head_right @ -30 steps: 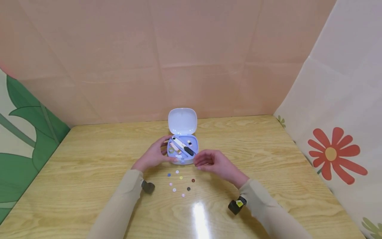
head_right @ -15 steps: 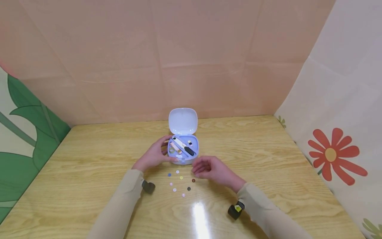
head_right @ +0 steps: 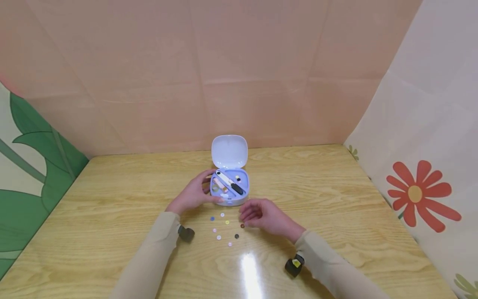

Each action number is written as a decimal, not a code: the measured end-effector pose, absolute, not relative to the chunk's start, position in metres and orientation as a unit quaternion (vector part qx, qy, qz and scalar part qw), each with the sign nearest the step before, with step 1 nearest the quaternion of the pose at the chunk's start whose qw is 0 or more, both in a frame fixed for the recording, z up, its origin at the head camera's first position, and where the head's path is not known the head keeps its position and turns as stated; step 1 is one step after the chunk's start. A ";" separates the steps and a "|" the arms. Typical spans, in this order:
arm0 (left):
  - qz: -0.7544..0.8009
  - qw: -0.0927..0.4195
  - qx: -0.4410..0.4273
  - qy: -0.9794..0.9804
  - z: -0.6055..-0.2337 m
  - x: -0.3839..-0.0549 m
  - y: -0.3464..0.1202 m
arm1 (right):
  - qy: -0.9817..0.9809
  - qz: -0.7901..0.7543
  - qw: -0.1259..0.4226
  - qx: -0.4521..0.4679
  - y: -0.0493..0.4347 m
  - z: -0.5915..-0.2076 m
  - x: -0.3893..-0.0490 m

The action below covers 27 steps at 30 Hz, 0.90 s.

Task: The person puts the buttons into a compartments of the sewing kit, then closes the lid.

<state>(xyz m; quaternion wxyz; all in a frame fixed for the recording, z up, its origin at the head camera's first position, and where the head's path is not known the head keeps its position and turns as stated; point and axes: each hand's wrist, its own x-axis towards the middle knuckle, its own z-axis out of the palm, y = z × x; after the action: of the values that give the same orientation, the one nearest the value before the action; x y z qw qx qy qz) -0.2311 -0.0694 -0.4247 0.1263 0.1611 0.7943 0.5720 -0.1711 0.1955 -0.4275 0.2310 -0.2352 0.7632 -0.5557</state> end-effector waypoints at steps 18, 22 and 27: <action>0.565 0.135 0.162 0.798 -0.423 -0.231 -0.070 | 0.801 -0.506 0.211 -0.240 0.192 -0.430 -0.169; 0.559 0.129 0.156 0.804 -0.426 -0.232 -0.071 | 0.807 -0.500 0.207 -0.236 0.191 -0.431 -0.169; 0.560 0.125 0.156 0.804 -0.428 -0.233 -0.071 | 0.811 -0.496 0.201 -0.235 0.189 -0.431 -0.169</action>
<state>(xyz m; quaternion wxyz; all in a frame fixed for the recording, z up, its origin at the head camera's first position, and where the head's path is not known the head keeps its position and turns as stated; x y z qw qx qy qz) -0.2327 -0.0713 -0.4282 0.1248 0.1563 0.8040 0.5600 -0.1690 0.1892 -0.4311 0.2011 -0.2354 0.8114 -0.4957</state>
